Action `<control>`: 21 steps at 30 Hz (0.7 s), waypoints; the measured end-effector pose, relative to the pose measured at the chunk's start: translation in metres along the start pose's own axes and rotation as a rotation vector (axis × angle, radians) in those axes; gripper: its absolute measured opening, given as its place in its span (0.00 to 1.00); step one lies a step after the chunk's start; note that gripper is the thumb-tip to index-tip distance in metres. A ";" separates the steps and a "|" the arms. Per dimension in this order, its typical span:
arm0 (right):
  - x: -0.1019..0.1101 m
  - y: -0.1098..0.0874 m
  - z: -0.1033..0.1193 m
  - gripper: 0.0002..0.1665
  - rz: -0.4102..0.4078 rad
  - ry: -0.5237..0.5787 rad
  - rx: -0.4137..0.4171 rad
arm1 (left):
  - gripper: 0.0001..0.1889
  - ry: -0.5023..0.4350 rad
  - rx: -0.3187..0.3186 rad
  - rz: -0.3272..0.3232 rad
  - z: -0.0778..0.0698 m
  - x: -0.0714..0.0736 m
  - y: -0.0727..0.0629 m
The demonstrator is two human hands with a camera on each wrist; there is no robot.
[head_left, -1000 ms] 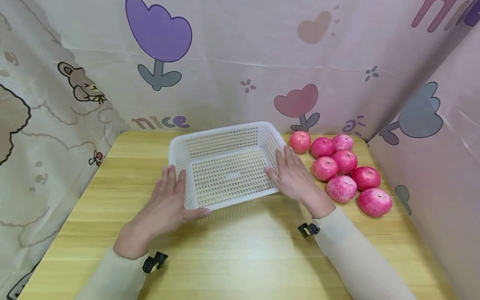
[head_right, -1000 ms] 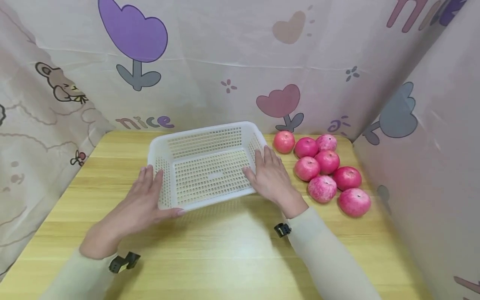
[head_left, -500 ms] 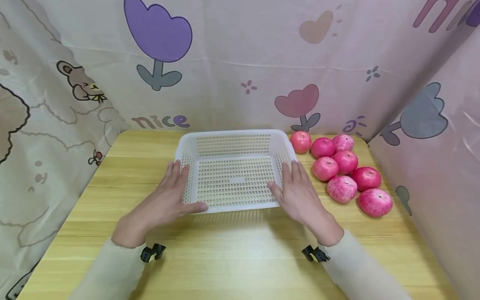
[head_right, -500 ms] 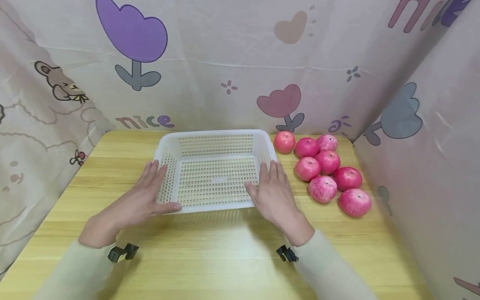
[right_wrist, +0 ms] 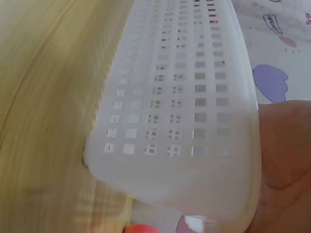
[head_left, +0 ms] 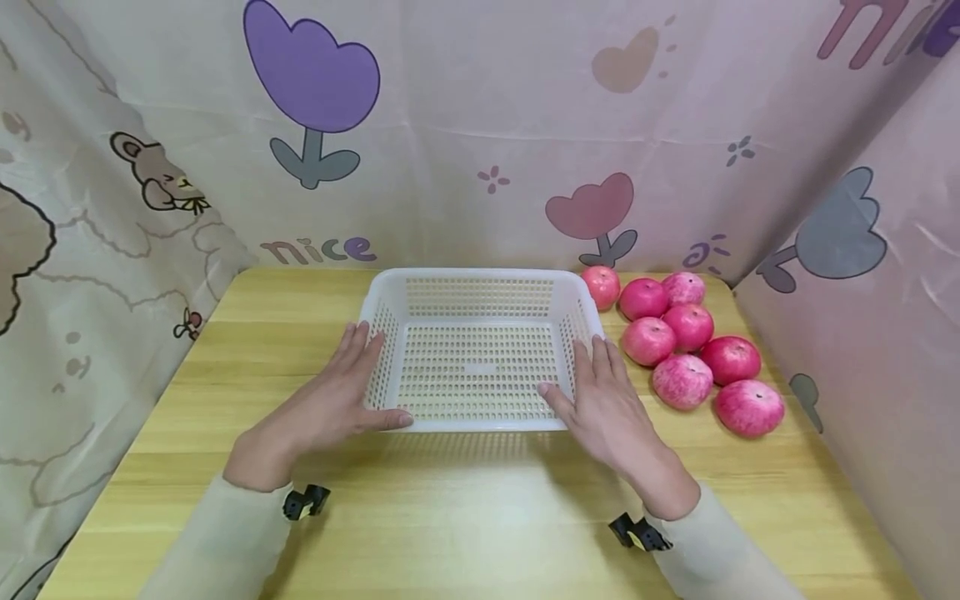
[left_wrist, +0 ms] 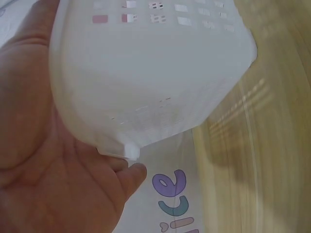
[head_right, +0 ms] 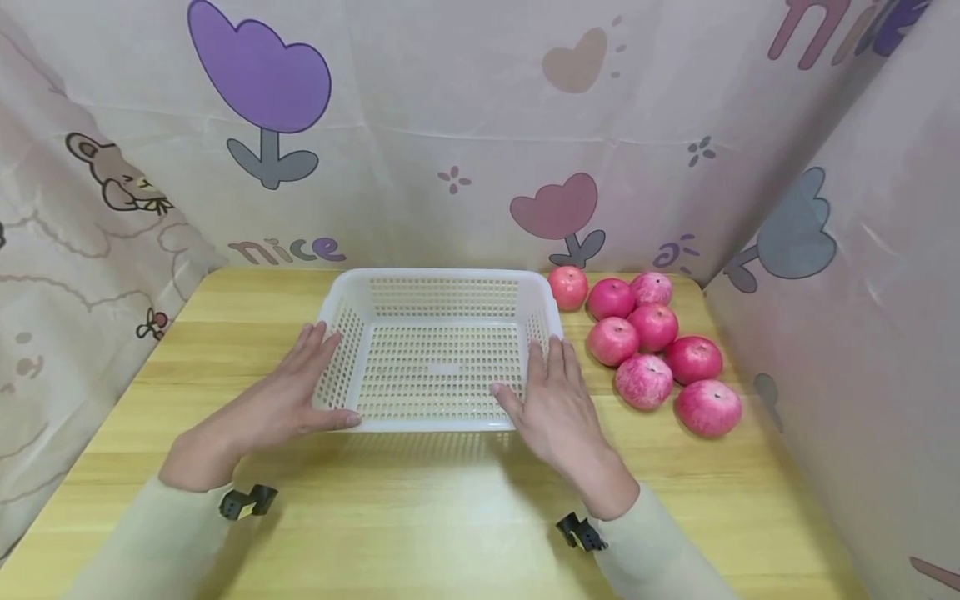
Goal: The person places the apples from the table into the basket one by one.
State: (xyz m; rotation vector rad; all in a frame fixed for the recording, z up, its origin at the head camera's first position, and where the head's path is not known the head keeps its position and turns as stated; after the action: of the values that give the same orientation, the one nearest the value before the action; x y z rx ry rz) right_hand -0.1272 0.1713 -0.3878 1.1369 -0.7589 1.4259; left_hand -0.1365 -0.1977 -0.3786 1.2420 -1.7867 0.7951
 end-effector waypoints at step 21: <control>0.004 -0.006 -0.014 0.57 -0.003 0.024 -0.048 | 0.73 0.011 -0.046 -0.005 -0.012 -0.005 0.000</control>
State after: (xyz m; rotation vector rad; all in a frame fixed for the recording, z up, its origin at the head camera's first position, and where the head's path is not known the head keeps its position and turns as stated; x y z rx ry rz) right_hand -0.1244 0.1871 -0.3897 1.0821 -0.7702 1.4098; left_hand -0.1325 -0.1849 -0.3774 1.2090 -1.7831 0.7522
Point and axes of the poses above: each hand's wrist, its own y-axis towards the middle knuckle, its own x-axis out of the back of the hand, z = x × y, the point moved 1 cm from there along y, towards the middle knuckle, and after that the axes turned 4 degrees about -z, right-handed, at the moved point
